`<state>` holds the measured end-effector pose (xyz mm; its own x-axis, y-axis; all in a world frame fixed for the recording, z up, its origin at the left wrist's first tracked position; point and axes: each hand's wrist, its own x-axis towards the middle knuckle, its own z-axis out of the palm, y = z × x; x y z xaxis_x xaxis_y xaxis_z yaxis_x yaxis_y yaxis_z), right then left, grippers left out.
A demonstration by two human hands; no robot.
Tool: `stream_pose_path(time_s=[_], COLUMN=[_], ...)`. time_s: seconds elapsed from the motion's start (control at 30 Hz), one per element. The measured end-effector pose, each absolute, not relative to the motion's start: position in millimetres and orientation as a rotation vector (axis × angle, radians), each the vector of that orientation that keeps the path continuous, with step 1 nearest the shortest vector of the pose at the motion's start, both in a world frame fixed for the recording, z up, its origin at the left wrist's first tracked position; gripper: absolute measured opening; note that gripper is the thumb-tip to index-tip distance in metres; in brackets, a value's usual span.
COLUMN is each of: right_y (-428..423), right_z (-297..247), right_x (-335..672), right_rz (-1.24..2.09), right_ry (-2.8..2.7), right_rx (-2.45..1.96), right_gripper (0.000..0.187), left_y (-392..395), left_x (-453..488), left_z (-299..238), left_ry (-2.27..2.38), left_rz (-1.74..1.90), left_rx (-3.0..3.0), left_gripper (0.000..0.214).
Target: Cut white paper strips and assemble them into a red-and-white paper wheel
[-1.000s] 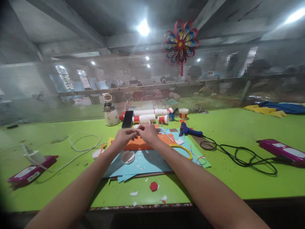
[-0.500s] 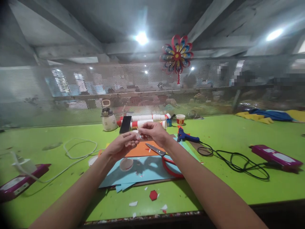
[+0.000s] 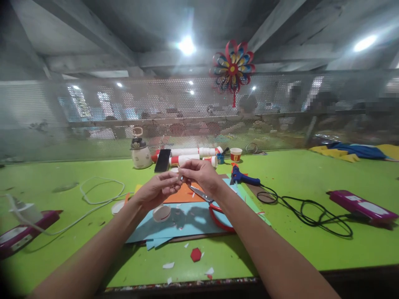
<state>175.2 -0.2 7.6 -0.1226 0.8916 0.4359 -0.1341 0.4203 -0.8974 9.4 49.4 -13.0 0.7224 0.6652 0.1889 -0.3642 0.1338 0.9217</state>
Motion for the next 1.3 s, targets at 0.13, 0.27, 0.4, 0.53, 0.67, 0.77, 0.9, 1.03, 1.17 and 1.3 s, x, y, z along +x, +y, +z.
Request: stream_pose_path(time_s=[0.13, 0.27, 0.4, 0.53, 0.67, 0.77, 0.9, 1.03, 1.17, 1.3], right_y=[-0.9, 0.9, 2.3, 3.5, 6.9, 9.0, 7.6, 2.6, 1.0, 4.5], right_z=[7.7, 4.6, 0.9, -1.6, -4.7, -5.0, -0.2, 4.5, 3.3, 0.7], right_x=[172.4, 168.6, 165.0, 163.8, 165.5, 167.4, 168.9, 168.3, 169.7, 175.7], right_rz=[0.983, 0.924, 0.872, 0.882, 0.925, 0.939, 0.902, 0.864, 0.874, 0.949], right_ry=[-1.391, -1.376, -1.351, -1.347, -1.341, -1.300, -1.261, -1.332, -1.395, -1.378], right_rx=[-0.801, -0.915, -0.952, -0.941, -0.947, -0.940, -0.934, -0.931, -0.881, -0.831], right_gripper=[0.017, 0.022, 0.024, 0.024, 0.025, 0.030, 0.036, 0.028, 0.017, 0.014], left_y=[51.5, 53.3, 54.0, 54.8, 55.8, 56.7, 57.9, 58.2, 55.9, 50.3], left_x=[10.6, 11.9, 12.4, 12.1, 12.2, 12.3, 11.3, 10.4, 10.4, 11.1], left_z=[-15.1, -17.8, -19.2, -20.0, -20.9, -21.1, -20.9, -20.2, -18.0, -13.7], left_ry=[0.309, 0.324, 0.326, 0.343, 0.363, 0.371, 0.384, 0.394, 0.393, 0.359], left_rz=[0.814, 0.876, 0.892, 0.888, 0.876, 0.865, 0.845, 0.824, 0.788, 0.786], left_rx=[1.237, 1.250, 1.258, 1.253, 1.241, 1.225, 1.198, 1.184, 1.183, 1.195], left_gripper=[0.013, 0.015, 0.017, 0.018, 0.019, 0.020, 0.021, 0.020, 0.018, 0.018])
